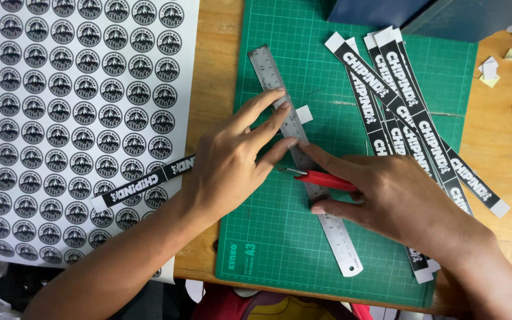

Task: The person uses a utility knife and a metal ruler to cut rectangular stickers from a strip on a green cutting mat. The person aligns the ruler with the print lines and slides the knife along the edge to separate the stickers, then places the finished items into a container.

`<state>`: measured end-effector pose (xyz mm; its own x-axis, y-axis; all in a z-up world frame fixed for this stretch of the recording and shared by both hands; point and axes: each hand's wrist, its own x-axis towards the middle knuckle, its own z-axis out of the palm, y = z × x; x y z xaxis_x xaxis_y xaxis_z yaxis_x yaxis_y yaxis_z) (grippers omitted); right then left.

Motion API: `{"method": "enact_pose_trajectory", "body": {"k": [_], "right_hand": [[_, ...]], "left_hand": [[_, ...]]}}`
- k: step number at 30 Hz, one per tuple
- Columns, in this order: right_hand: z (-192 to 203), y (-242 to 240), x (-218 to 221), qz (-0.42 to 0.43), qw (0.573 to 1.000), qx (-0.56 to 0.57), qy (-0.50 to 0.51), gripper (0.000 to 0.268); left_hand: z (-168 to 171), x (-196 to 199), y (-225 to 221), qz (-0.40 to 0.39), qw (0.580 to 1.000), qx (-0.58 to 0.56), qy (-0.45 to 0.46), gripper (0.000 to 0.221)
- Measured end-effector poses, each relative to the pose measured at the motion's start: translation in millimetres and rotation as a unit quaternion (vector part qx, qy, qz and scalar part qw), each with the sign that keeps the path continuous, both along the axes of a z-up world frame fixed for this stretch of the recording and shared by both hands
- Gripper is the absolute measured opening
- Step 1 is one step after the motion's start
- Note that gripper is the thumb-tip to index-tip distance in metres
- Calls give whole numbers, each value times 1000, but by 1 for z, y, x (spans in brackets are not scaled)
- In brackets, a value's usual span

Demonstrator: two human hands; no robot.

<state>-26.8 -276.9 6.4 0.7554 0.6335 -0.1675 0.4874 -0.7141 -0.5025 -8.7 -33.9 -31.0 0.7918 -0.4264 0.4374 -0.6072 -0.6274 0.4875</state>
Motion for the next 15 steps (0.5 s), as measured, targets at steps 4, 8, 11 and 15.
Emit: {"method": "enact_pose_trajectory", "body": {"k": [4, 8, 11, 15], "right_hand": [[0, 0, 0, 1, 1000, 2, -1, 84], [0, -1, 0, -2, 1000, 8, 2, 83], [0, 0, 0, -4, 1000, 6, 7, 83], [1, 0, 0, -7, 1000, 7, 14, 84]], "left_hand": [[0, 0, 0, -2, 1000, 7, 0, 33], [0, 0, 0, 3, 1000, 13, -3, 34], [1, 0, 0, 3, 1000, 12, -4, 34], [2, 0, -1, 2, 1000, 8, -1, 31]]}}
